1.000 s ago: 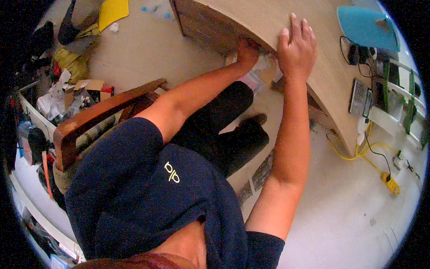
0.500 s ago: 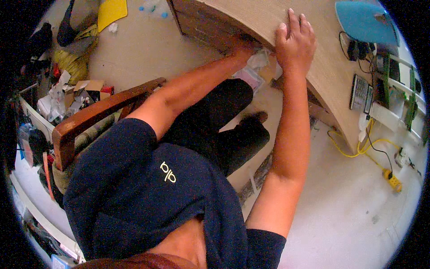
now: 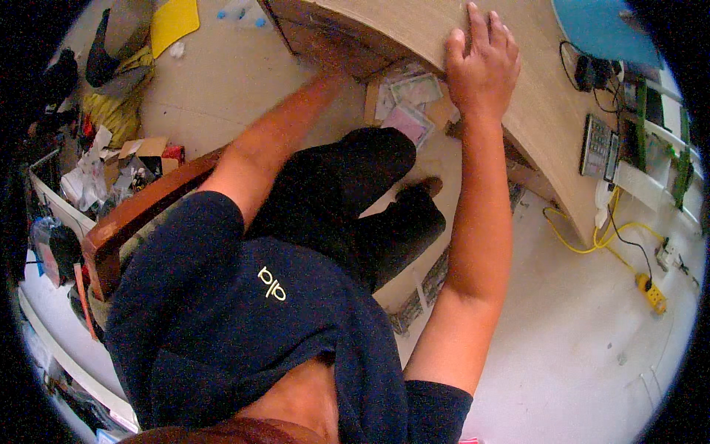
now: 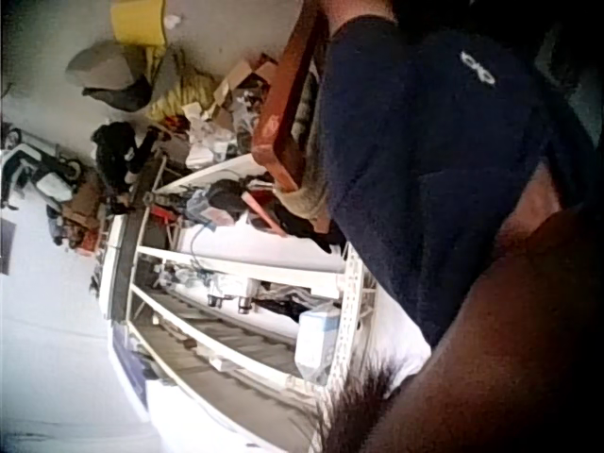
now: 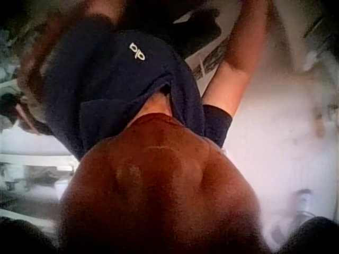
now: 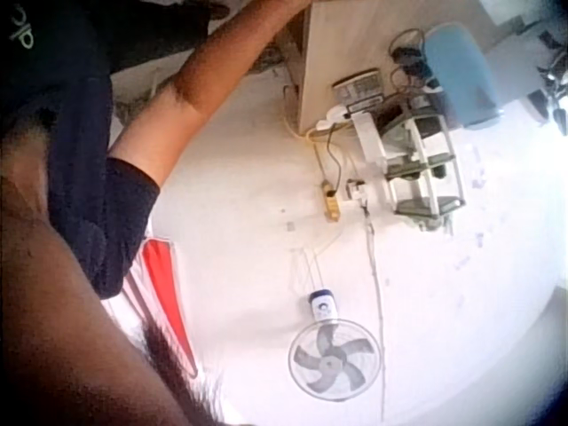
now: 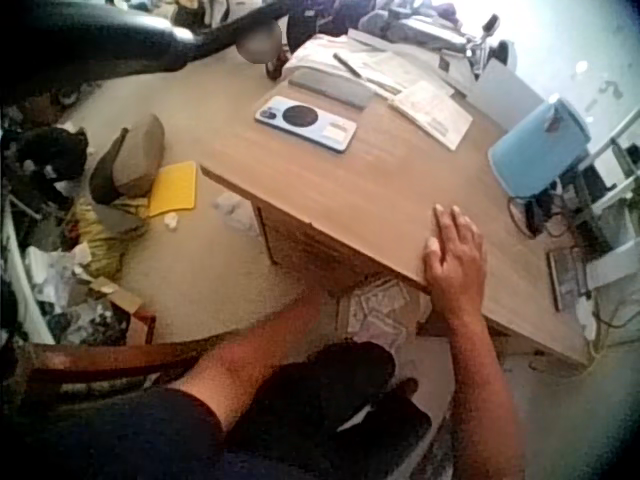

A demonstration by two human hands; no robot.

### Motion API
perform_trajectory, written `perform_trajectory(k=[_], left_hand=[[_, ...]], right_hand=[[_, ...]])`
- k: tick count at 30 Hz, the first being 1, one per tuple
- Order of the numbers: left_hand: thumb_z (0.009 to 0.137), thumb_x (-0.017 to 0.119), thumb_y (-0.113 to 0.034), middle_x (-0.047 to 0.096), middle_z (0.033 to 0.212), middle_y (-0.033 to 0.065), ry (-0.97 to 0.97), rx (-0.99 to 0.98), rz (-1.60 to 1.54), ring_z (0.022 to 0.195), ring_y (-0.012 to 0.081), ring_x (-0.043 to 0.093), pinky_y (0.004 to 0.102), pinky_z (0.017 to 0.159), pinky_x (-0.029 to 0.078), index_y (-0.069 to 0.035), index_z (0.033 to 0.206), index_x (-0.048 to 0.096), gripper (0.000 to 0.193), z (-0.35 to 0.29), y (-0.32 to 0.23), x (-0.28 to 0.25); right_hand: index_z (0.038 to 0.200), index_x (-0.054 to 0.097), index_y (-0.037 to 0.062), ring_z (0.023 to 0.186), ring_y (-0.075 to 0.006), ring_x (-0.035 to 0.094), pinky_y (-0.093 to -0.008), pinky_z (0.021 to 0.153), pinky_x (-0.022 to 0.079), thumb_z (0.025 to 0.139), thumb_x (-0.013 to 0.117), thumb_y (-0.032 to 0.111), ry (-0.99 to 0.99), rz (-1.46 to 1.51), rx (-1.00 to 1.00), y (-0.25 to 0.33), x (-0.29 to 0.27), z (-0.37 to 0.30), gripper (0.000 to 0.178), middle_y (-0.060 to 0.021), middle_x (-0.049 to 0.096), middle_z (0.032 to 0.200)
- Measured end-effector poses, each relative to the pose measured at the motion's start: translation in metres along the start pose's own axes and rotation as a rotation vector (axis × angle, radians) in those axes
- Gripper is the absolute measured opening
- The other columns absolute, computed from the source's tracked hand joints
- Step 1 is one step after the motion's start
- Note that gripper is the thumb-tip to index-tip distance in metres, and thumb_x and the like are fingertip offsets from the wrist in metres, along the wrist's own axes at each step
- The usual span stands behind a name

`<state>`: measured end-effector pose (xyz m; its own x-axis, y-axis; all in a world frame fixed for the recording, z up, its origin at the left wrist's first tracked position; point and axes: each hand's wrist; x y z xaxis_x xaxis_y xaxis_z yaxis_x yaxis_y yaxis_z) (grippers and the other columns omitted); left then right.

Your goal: The person wipes down a blue kettle, a white electronic device, and a calculator using a cloth, then cleans the surface of a desk and the inside of a drawer.

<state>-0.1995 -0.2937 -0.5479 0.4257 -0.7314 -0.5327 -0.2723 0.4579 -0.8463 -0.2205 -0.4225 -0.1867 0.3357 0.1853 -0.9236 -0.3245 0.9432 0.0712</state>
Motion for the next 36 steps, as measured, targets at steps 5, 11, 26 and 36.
perform_trajectory(k=[5, 11, 26, 36], left_hand=[[0.087, 0.061, -0.04, 0.063, 0.124, 0.0157, 0.218, 0.104, 0.1, 0.111, 0.0315, 0.06, 0.0419, 0.098, 0.045, -0.005, 0.123, 0.061, 0.05, -0.048, -0.029, 0.034], [0.09, 0.058, -0.039, 0.062, 0.126, 0.0151, 0.126, 0.165, -0.103, 0.114, 0.032, 0.058, 0.043, 0.1, 0.044, -0.006, 0.125, 0.061, 0.048, 0.049, 0.088, -0.026], [0.096, 0.05, -0.035, 0.059, 0.127, 0.0135, 0.363, 0.154, 0.224, 0.116, 0.0312, 0.055, 0.0445, 0.101, 0.04, -0.008, 0.129, 0.059, 0.044, 0.019, 0.051, 0.028], [0.101, 0.048, -0.047, 0.051, 0.051, 0.0059, -0.153, 0.023, -0.464, 0.045, 0.019, 0.046, 0.0392, 0.043, 0.039, 0.003, 0.114, 0.058, 0.052, 0.123, 0.104, -0.075]], right_hand=[[0.138, 0.052, 0.0081, 0.13, -0.0381, 0.043, -0.0449, 0.11, 0.034, 0.093, 0.048, 0.024, 0.028, 0.01, 0.003, -0.006, 0.0, -0.01, 0.049, -0.0204, 0.048, 0.141], [0.139, 0.052, 0.0085, 0.13, -0.0376, 0.043, -0.0455, 0.11, 0.034, 0.093, 0.047, 0.025, 0.011, -0.004, -0.014, -0.009, 0.006, -0.005, 0.049, -0.0192, 0.048, 0.142], [0.139, 0.053, 0.011, 0.13, -0.0383, 0.043, -0.0457, 0.11, 0.035, 0.093, 0.048, 0.025, 0.035, -0.001, 0.025, -0.009, -0.001, -0.005, 0.048, -0.0194, 0.048, 0.142], [0.139, 0.052, 0.0087, 0.129, -0.0388, 0.044, -0.0456, 0.11, 0.034, 0.093, 0.047, 0.024, 0.019, -0.022, 0.029, -0.012, -0.001, -0.009, 0.049, -0.0215, 0.048, 0.141]])
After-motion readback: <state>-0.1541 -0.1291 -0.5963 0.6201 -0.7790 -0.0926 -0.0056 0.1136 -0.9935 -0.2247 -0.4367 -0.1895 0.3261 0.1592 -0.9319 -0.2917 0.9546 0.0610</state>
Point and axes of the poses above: each hand's wrist, its own z-axis towards the middle knuckle, its own x-axis out of the palm, y = z × x
